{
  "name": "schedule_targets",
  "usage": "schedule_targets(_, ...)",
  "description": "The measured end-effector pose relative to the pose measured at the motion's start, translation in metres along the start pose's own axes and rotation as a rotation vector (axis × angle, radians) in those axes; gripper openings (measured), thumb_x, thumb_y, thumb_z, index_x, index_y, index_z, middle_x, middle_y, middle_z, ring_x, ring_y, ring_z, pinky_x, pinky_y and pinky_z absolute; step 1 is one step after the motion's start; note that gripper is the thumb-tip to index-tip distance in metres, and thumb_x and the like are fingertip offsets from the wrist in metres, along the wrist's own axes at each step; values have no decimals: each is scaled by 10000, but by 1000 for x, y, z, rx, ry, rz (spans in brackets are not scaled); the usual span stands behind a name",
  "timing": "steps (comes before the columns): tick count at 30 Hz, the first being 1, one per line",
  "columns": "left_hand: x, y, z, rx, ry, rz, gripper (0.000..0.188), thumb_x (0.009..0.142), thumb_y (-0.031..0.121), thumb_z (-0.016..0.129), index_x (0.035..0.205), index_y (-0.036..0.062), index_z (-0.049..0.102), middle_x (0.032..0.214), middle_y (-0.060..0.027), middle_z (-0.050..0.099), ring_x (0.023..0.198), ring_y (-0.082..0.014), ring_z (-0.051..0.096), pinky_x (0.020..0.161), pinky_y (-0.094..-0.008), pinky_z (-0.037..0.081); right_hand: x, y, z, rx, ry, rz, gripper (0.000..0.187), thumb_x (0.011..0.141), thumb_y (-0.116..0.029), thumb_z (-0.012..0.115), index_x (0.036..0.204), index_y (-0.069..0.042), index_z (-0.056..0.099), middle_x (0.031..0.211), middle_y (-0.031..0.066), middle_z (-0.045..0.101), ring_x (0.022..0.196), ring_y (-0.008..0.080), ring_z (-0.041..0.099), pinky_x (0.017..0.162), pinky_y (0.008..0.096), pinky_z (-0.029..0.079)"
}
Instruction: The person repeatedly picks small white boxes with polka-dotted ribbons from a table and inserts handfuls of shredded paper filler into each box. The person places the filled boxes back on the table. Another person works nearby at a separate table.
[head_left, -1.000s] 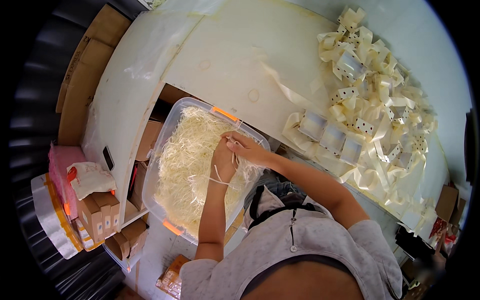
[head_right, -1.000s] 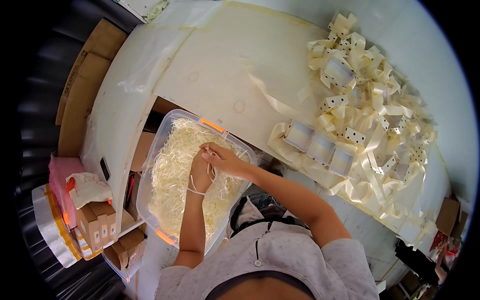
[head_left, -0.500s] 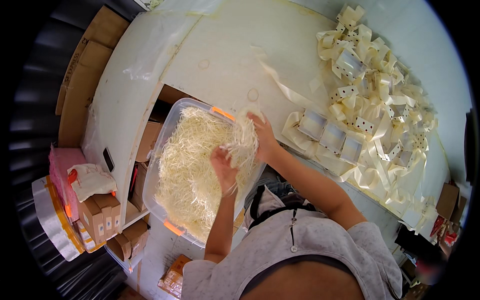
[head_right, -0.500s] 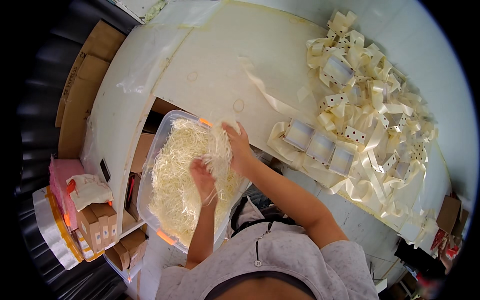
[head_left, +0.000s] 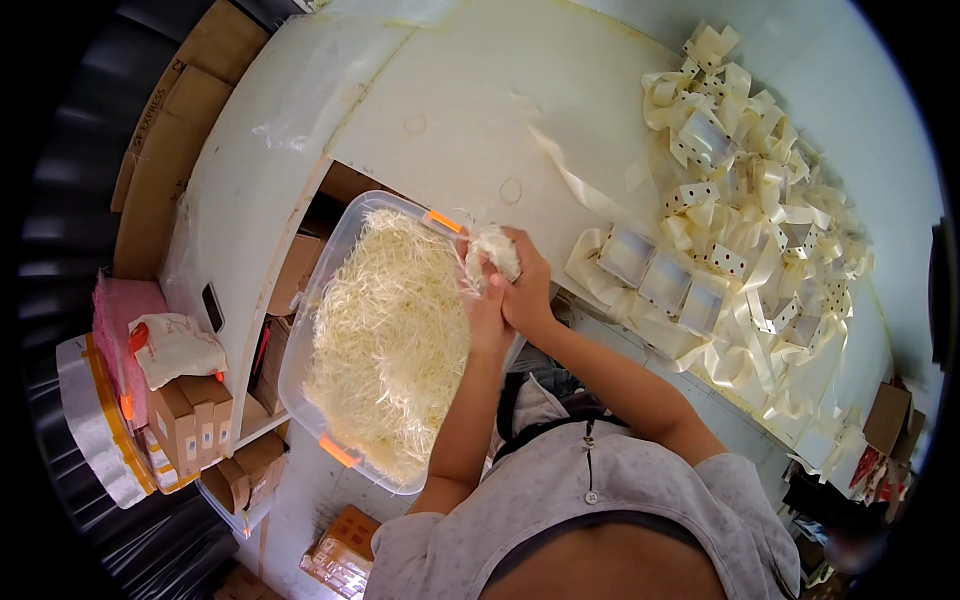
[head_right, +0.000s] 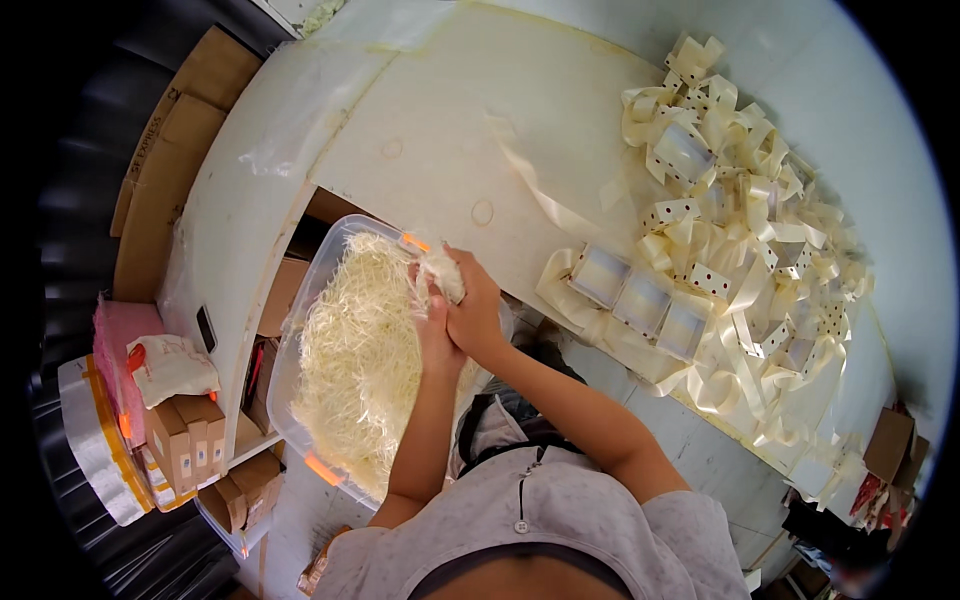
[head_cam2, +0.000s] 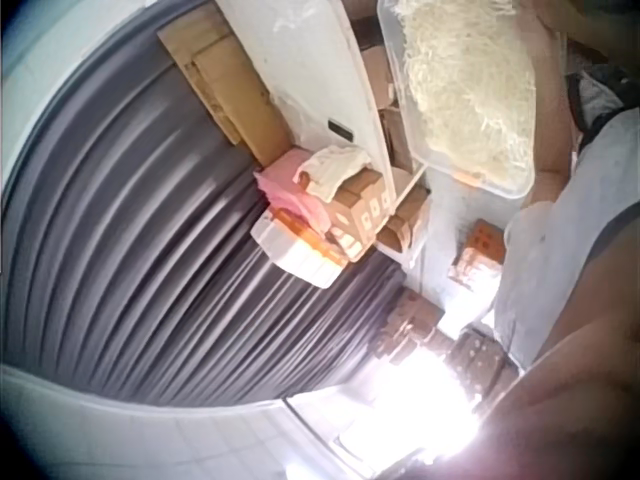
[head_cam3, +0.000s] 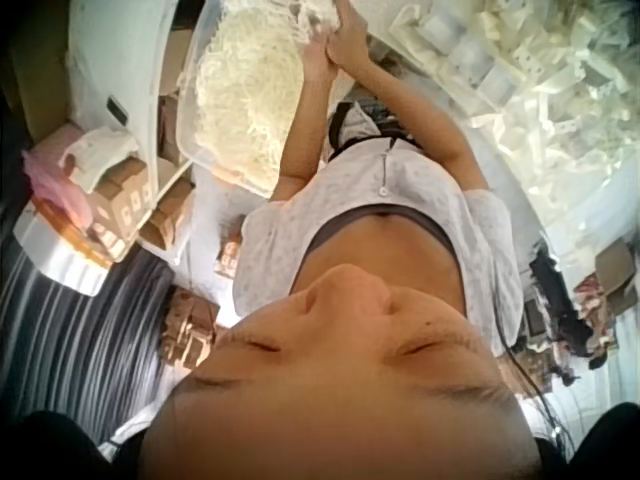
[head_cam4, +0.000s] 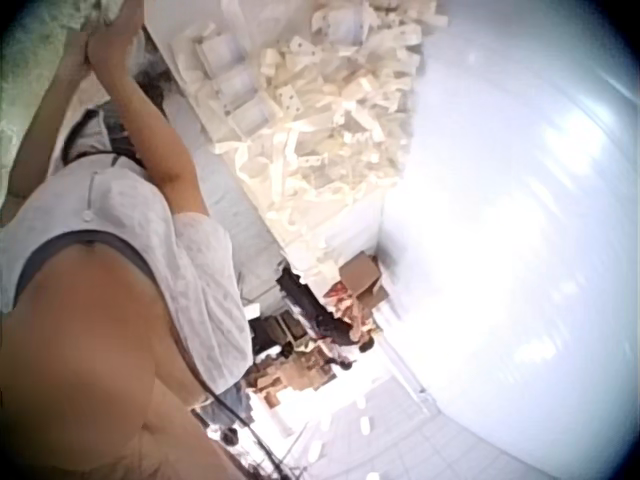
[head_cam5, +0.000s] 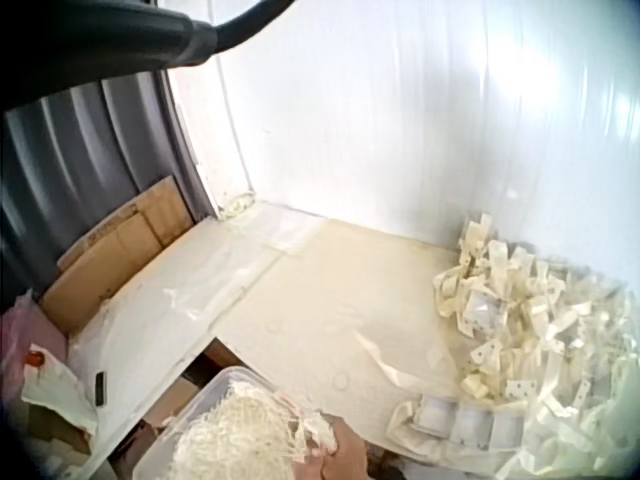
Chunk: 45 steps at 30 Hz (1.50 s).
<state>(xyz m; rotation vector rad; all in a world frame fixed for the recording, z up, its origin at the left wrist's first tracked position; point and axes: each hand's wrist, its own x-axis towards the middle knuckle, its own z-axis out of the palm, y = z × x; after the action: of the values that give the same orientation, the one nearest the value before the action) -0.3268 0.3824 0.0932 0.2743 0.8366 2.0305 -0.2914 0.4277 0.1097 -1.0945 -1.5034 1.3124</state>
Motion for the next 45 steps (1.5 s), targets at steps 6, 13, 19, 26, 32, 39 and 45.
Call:
schedule_targets(6,23,23,-13,237,-26,-111,243,782,-8,529,1024,8,506,1032,-123,541,969,-224,524,854,-324,415,-19,19,3,-165,-211,-181,448,607,-56,582,1039,-30,468,995,179,501,965,347,461,839,375,374)
schedule_targets(13,27,3,-19,-134,138,-102,159,838,139,487,943,30,534,900,-111,581,900,-218,548,796,-332,442,-24,17,-3,65,-74,-227,534,668,-118,575,1147,-15,363,1131,124,421,1065,259,402,883,342,318)
schedule_targets(19,34,-1,-38,-414,53,-368,330,830,336,452,988,66,556,933,-105,591,846,-250,577,705,-391,492,-34,23,-52,396,78,-23,508,775,-156,513,1211,-20,291,1180,95,366,1094,192,377,885,328,316)
schedule_targets(26,43,-9,-17,-514,-160,-545,274,813,265,509,975,52,567,932,-95,592,850,-241,578,702,-392,493,-70,32,-87,489,20,92,469,771,-103,523,1188,-12,330,1153,119,399,999,217,470,828,318,376)
schedule_targets(32,19,-35,11,450,-96,-86,151,852,147,465,926,46,549,895,-82,570,819,-180,565,708,-278,471,-5,-70,-107,-345,-188,-678,356,711,-202,601,1021,-41,526,1011,131,518,991,301,481,848,369,361)
schedule_targets(39,13,-61,35,451,-166,-205,135,823,106,497,917,13,527,833,-53,558,762,-119,550,637,-221,450,18,10,-108,-123,-389,36,308,775,-160,540,1059,-42,532,1000,100,549,966,185,516,835,293,379)
schedule_targets(45,13,-106,50,422,10,-185,130,851,128,452,878,14,507,785,-38,526,691,-96,496,623,-228,423,-18,34,-106,1,283,14,265,807,-125,506,1049,-23,537,1012,94,561,933,149,511,809,279,397)
